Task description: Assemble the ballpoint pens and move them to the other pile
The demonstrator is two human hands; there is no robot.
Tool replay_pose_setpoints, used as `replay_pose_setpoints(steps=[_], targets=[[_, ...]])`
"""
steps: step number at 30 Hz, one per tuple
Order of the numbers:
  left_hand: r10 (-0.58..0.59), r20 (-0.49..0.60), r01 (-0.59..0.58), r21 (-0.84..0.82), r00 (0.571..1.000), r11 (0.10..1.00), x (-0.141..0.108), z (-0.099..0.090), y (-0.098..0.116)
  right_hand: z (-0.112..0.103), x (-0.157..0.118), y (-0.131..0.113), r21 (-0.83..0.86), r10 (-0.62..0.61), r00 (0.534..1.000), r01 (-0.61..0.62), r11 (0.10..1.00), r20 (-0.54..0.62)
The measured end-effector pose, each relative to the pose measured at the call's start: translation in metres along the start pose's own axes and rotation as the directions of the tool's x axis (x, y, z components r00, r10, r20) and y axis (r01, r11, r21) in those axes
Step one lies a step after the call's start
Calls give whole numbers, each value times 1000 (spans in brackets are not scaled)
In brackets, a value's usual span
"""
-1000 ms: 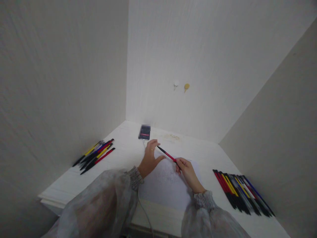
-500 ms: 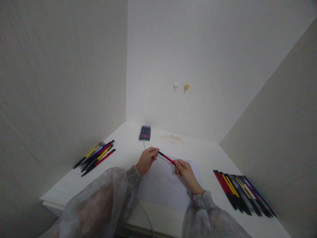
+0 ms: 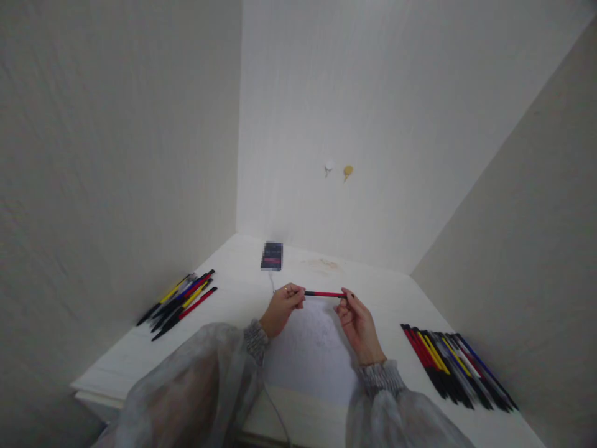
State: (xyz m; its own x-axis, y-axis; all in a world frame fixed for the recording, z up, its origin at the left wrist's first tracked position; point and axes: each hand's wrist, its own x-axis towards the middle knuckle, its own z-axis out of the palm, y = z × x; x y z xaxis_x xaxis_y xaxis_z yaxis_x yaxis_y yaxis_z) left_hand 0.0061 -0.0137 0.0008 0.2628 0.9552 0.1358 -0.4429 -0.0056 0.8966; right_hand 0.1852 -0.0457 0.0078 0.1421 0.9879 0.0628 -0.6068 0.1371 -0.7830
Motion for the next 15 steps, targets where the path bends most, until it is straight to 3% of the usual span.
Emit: replay_pose_setpoints(steps=[8, 15], targets=[[-103, 124, 60, 308, 987, 950, -3, 6, -10, -3, 7, 0, 142, -91, 995, 95, 985, -32], [-4, -22, 12, 402, 1000, 916, 8, -9, -14, -34, 10, -26, 322, -157, 987, 161, 933, -39]])
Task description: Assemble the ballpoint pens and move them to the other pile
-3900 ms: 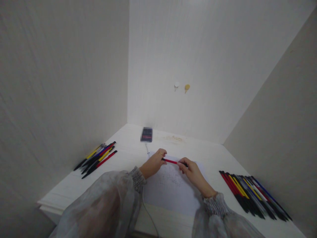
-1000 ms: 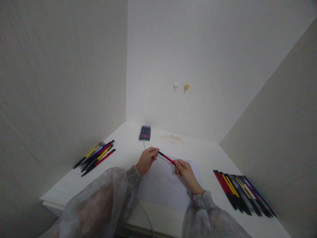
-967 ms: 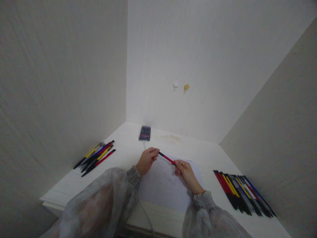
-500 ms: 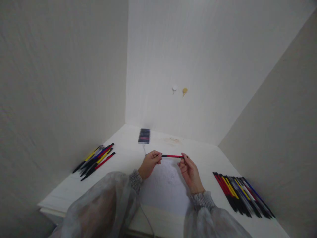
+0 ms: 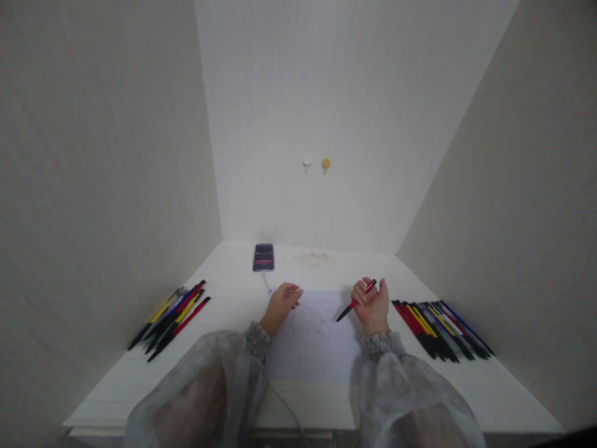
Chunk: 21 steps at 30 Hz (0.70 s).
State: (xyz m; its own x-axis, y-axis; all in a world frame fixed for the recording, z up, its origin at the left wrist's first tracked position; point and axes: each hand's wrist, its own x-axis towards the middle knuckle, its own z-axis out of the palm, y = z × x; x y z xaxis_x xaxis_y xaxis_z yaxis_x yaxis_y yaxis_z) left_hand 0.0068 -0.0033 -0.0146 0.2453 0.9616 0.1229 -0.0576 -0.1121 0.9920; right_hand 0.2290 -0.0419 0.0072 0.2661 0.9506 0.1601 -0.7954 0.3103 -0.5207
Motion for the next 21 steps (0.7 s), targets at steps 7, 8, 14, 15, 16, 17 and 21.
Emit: replay_pose_setpoints(steps=[7, 8, 14, 15, 16, 17, 21], targets=[[7, -54, -8, -16, 999, 1000, 3, -5, -6, -32, 2, -35, -45, -128, 983, 123, 991, -132], [10, -54, -11, -16, 998, 1000, 3, -6, -7, -34, 1, -38, -57, -159, 977, 153, 987, -140], [38, -50, -38, 14, 998, 999, 7, -7, -14, -37, -3, -45, -52, -200, 970, 195, 980, -140], [41, -50, -40, 17, 998, 999, 7, -7, -14, -37, -3, -46, -50, -186, 973, 181, 982, -134], [40, -51, -39, 19, 998, 999, 7, -7, -14, -36, -3, -46, -49, -175, 976, 170, 984, -129], [36, -53, -35, 22, 998, 999, 7, -7, -14, -36, -3, -46, -47, -171, 977, 166, 985, -130], [24, -58, -23, 31, 998, 999, 6, -7, -11, -38, -3, -47, -26, -181, 971, 179, 983, -157]])
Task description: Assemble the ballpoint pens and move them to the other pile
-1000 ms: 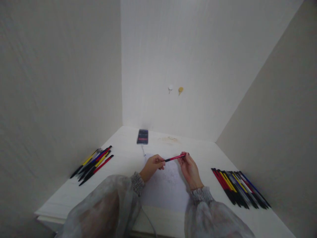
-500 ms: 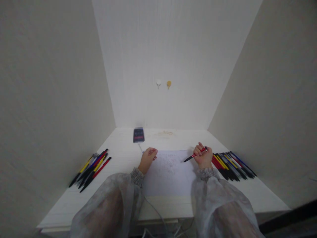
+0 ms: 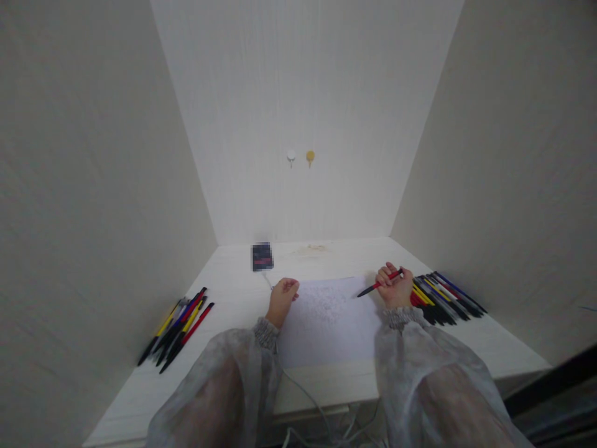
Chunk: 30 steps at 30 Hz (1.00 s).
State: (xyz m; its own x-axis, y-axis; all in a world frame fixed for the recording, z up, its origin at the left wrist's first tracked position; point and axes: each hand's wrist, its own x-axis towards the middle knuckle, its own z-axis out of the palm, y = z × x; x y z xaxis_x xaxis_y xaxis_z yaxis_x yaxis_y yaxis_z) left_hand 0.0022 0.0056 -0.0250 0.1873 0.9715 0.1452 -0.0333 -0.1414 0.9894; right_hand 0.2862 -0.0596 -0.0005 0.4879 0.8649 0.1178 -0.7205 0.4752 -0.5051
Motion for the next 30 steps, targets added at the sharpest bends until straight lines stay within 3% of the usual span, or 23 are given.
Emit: replay_pose_setpoints(steps=[13, 18, 22, 26, 30], targets=[[-4, -4, 4, -43, 1000, 999, 1, 2, -2, 1, 0, 0, -67, 11, 1000, -10, 998, 10], [6, -5, -6, -16, 1000, 1000, 2, 1, -3, 8, 1, 3, -91, -40, 999, 38, 995, -17], [-5, -8, 5, -14, 1000, 1000, 1, 2, -1, 16, 0, 10, -175, -2, 1000, -2, 985, -19], [-14, -5, 13, -25, 1000, 1000, 0, 4, 2, 24, -8, 20, -457, 81, 995, -44, 889, 62], [-3, 3, 3, -29, 1000, 1000, 0, 4, 2, 29, -18, 31, -700, 28, 988, 88, 709, 152]])
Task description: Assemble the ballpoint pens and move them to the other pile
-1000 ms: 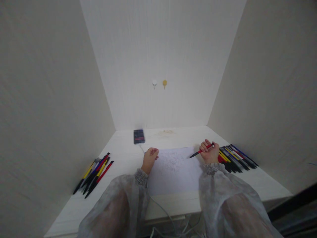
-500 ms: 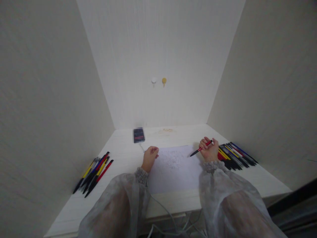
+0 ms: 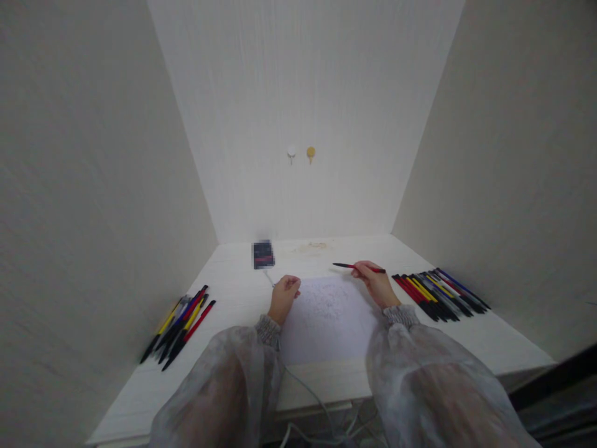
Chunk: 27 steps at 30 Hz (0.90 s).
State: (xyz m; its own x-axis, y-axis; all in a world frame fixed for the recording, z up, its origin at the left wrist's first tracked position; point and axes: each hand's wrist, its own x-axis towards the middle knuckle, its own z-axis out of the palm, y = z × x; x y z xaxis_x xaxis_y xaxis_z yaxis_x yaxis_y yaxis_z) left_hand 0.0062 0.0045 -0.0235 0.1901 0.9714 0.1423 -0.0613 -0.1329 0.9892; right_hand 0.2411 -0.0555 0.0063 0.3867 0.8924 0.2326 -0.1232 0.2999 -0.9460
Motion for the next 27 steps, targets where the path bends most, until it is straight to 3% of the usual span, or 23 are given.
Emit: replay_pose_setpoints(steps=[4, 7, 14, 19, 24, 27], targets=[[5, -3, -4, 34, 1000, 999, 0, 0, 0, 6, -5, 4, -278, -86, 996, 72, 958, -39], [13, -4, -13, 59, 1000, 998, 0, 0, 0, 6, -8, 5, -377, -152, 986, 116, 919, -65], [8, -2, -8, 42, 1000, 999, 0, 1, 1, 7, -9, 8, -553, -189, 966, 256, 793, 177], [0, -2, 0, 38, 1000, 999, -1, 2, 3, 10, -7, 12, -646, -182, 962, 270, 714, 202], [8, 11, -9, 64, 1000, 998, 0, 2, 1, 10, -7, 9, -794, -129, 968, 250, 555, 215], [1, 11, -2, 64, 1000, 998, 1, 2, 0, 11, -8, 7, -796, -126, 956, 290, 531, 264]])
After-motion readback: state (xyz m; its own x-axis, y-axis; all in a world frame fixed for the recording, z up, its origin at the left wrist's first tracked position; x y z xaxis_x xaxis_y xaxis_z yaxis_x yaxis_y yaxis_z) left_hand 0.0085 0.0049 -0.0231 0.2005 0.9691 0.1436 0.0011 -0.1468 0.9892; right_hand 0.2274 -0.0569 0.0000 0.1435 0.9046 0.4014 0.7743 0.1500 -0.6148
